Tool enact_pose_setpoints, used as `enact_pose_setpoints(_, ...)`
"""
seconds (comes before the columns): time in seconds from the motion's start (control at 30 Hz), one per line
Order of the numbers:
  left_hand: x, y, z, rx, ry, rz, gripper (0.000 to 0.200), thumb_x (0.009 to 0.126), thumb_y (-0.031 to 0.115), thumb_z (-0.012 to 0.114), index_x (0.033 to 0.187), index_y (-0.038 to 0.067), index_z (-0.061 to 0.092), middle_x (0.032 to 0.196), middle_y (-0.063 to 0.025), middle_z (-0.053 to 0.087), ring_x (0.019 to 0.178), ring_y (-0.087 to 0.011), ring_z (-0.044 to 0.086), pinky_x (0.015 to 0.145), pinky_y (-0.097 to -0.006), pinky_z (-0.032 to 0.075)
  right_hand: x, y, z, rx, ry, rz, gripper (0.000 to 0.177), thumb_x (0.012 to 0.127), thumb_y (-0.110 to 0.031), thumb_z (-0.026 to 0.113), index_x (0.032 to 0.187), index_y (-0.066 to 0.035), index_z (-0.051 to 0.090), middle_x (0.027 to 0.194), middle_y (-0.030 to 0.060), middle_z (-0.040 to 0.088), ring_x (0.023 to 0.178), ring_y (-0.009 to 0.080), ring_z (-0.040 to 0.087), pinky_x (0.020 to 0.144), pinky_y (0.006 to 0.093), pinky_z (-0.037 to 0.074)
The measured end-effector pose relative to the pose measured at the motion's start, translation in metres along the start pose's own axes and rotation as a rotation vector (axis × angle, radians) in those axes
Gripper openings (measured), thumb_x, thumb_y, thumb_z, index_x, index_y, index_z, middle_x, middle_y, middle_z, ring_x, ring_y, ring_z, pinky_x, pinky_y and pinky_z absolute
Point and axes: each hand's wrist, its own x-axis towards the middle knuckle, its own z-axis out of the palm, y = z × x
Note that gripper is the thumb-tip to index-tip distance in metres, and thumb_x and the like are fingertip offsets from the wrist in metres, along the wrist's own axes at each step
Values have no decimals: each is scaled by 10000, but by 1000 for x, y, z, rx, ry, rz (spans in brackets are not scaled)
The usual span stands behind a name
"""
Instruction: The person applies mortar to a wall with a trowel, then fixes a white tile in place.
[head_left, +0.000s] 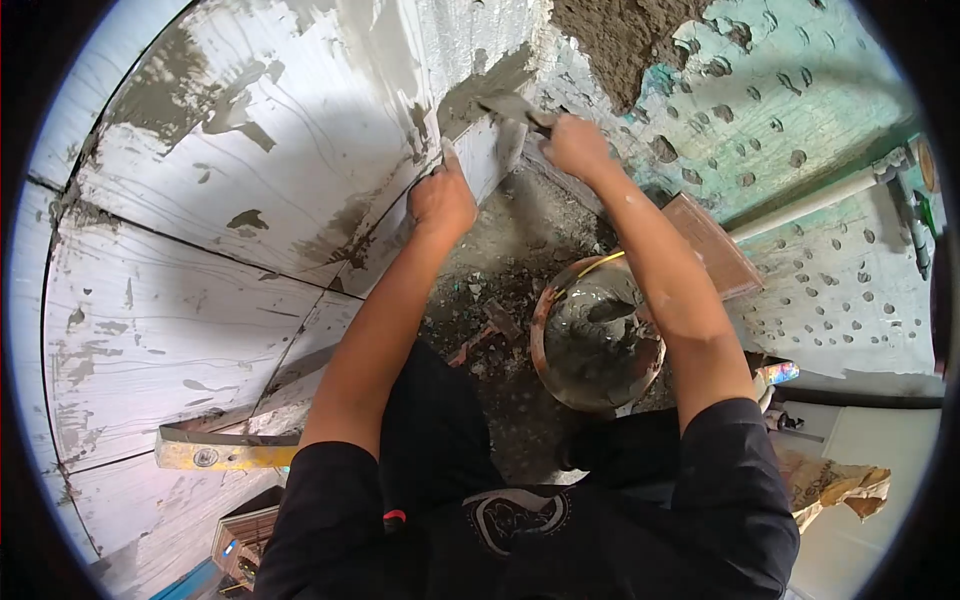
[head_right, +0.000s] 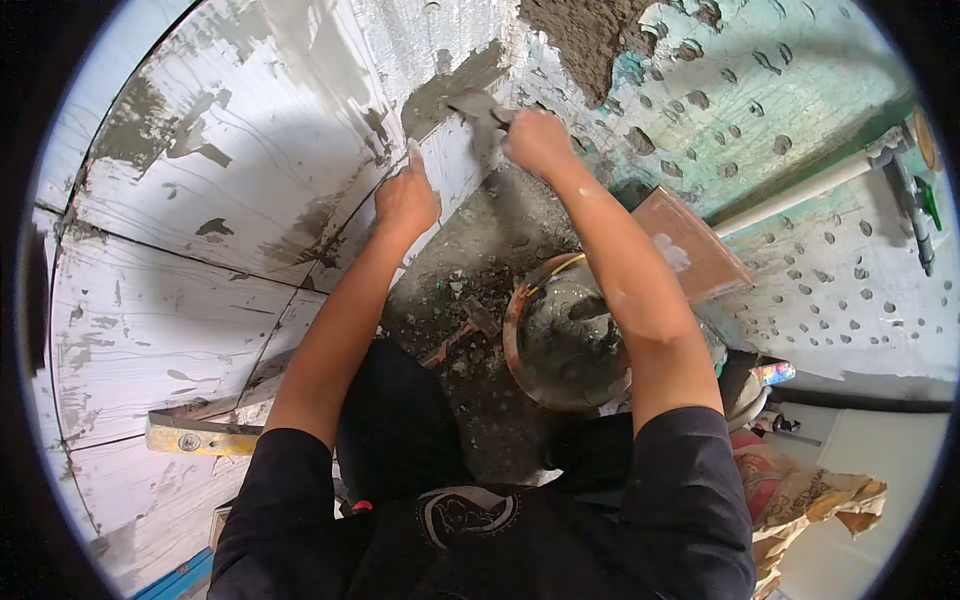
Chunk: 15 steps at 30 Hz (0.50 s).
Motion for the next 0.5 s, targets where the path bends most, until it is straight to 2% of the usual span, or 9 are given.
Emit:
enact_pose_setpoints(0.13, 2, -3, 7, 4, 27, -2, 829, 754, 249, 630, 1378, -71, 187, 948, -206, 621, 826, -332, 629, 713, -405, 506, 3, -5, 23, 73, -31, -104, 239, 726, -160, 570, 848, 37, 628, 874, 221, 636, 854, 357, 621, 769, 428, 493)
enact_pose_setpoints(0.17, 3, -2, 8, 0, 35, -5, 833, 753, 250, 634, 1377, -72, 185, 939, -204, 624, 818, -334, 630, 710, -405, 506, 2, -1, 33, 51, 11, -150, 211, 713, -144, 585, 842, 15, 640, 866, 213, 640, 848, 353, 624, 773, 420, 494)
enact_pose_setpoints(0.27, 4, -2, 10, -3, 35, 18, 851, 749, 257, 642, 1381, -67, 173, 916, -195, 629, 805, -339, 628, 703, -411, 505, -5, -10, 23, -43, -115, -137, 209, 715, -140, 585, 851, 8, 640, 868, 201, 645, 848, 349, 626, 773, 420, 495)
enact_pose_setpoints(0.4, -1, 1, 5, -20, 60, 13, 860, 742, 240, 659, 1383, -57, 169, 910, -198, 625, 831, -346, 620, 723, -426, 495, -9, -2, -10, -19, -142, -141, 238, 704, -167, 580, 854, 8, 640, 847, 193, 648, 822, 349, 631, 750, 425, 503)
enact_pose_setpoints(0.5, -23, 6, 8, -30, 84, 55, 814, 751, 255, 656, 1361, -64, 222, 923, -203, 625, 848, -356, 613, 739, -437, 490, -25, 2, -17, 40, -47, -81, 276, 700, -203, 599, 879, 3, 640, 827, 200, 645, 790, 356, 631, 739, 427, 506)
